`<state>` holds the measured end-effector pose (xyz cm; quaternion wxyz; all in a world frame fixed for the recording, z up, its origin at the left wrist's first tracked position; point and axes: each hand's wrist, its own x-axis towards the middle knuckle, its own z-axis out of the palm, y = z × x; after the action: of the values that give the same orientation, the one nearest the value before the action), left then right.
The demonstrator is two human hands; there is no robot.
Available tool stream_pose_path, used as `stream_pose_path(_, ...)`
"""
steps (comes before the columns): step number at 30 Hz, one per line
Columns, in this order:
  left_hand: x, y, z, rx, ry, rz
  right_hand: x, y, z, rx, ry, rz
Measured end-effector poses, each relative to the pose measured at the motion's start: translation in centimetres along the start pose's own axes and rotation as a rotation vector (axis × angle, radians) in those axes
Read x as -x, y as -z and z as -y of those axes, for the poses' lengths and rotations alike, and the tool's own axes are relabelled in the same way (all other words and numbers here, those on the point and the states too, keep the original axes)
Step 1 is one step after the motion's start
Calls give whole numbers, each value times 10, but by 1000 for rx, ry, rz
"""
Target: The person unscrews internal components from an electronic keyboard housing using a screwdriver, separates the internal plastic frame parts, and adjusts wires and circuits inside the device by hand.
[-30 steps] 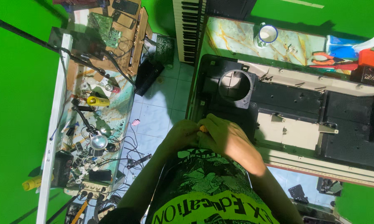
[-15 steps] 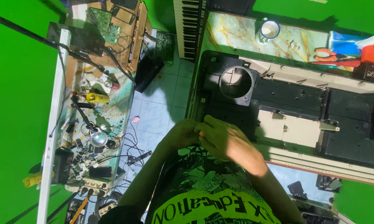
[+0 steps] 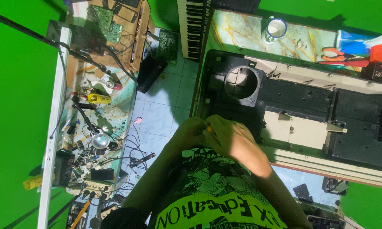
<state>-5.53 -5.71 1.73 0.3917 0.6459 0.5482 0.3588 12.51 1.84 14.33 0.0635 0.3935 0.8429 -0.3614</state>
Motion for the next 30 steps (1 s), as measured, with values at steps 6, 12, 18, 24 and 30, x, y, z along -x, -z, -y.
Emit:
stream_pose_path(6, 2, 9, -19, 232, -197, -59, 8, -5, -12, -24, 444, -388)
stream_pose_path(12, 3, 10, -11, 143, -111, 23, 4, -4, -9, -3, 114, -97)
stream_pose_path(18, 3, 4, -13, 187, -18, -33, 12, -4, -16, -19, 555, -419)
stream_pose_path(24, -2, 4, -18, 323, -28, -33, 3, -13, -20, -8, 426, -351)
stream_pose_path(30, 0, 9, -20, 265, -136, -16, 3, -10, -15, 45, 197, -166)
